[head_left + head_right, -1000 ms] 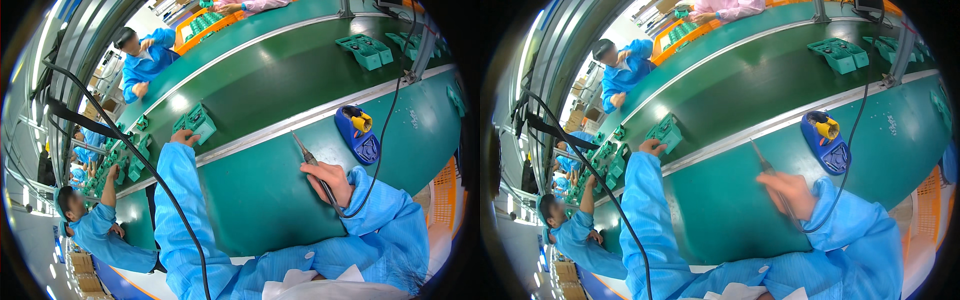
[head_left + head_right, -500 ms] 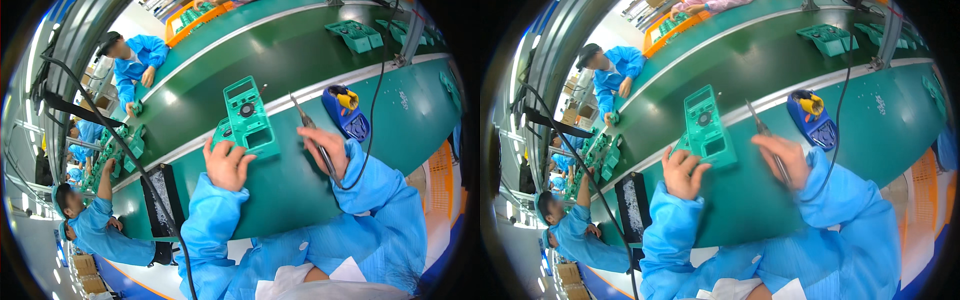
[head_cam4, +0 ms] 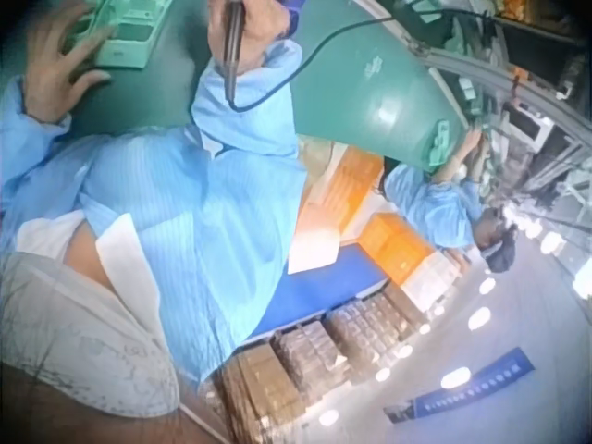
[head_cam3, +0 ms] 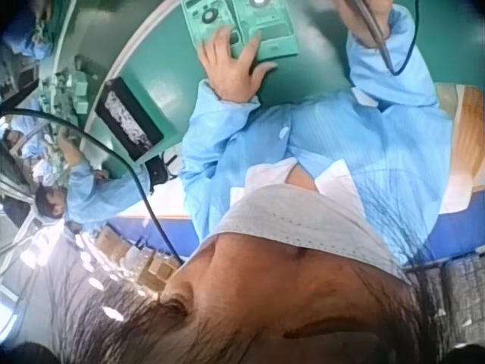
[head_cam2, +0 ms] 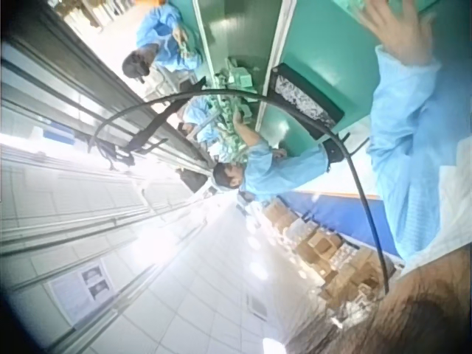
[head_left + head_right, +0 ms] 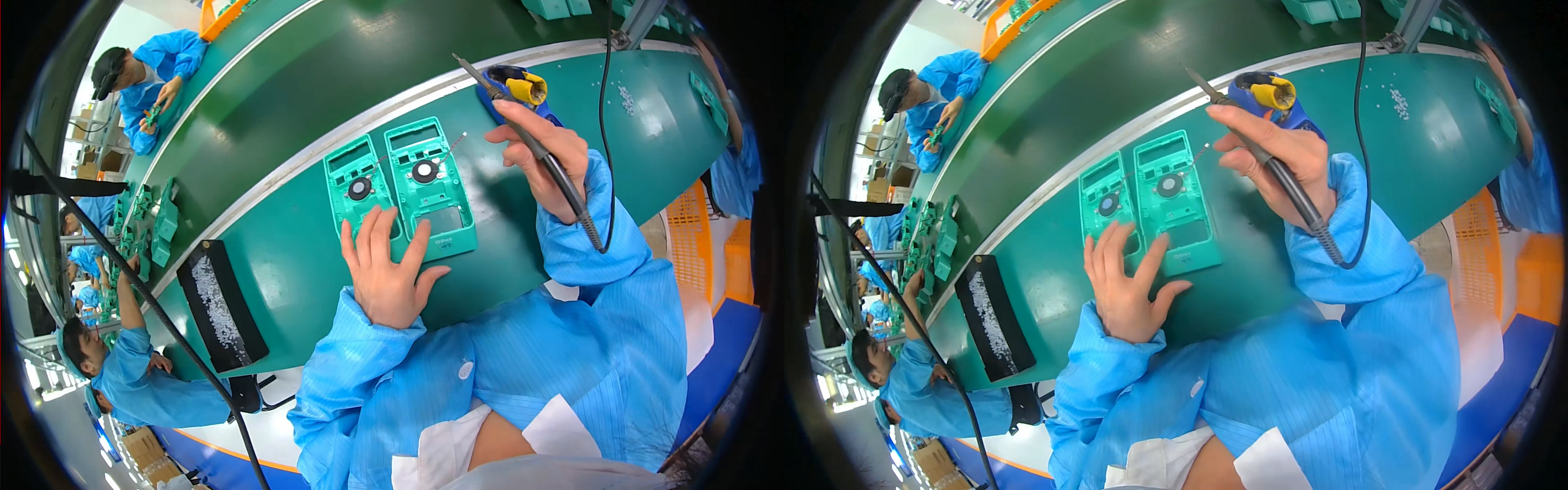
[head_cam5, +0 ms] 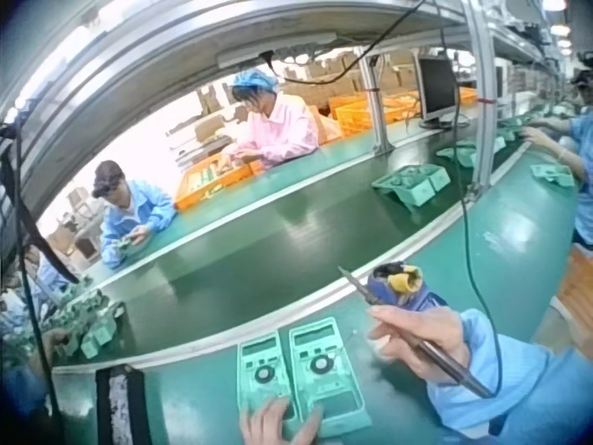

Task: The person solders electronic components inside green plastic housings on an assembly line using a soldering iron and soldering wire.

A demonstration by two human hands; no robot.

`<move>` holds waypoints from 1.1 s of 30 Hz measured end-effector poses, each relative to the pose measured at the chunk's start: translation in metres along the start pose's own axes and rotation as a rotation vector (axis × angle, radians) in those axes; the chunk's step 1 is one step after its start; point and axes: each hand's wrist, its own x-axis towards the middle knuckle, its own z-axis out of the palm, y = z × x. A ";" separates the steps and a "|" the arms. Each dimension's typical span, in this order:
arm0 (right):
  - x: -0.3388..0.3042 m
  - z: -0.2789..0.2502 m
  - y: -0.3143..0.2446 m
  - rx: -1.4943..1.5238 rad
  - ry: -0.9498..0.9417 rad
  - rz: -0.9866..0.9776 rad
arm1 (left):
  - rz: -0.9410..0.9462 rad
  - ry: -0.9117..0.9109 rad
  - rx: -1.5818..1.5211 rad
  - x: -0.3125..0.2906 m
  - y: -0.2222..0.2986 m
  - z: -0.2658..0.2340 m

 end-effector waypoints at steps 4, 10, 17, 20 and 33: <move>0.002 -0.013 -0.008 0.031 -0.046 -0.018 | 0.100 -0.008 0.080 -0.010 -0.001 0.020; 0.011 -0.008 -0.025 -0.053 -0.110 0.023 | 0.141 0.106 0.096 -0.004 0.005 0.041; 0.016 -0.010 -0.016 -0.031 -0.151 -0.013 | 0.130 0.246 0.073 -0.006 -0.003 0.049; 0.012 -0.004 -0.026 -0.016 -0.190 0.095 | 0.149 0.256 0.068 -0.007 -0.005 0.050; -0.005 0.029 -0.007 0.062 -0.239 0.167 | 0.179 0.289 0.023 -0.007 -0.010 0.048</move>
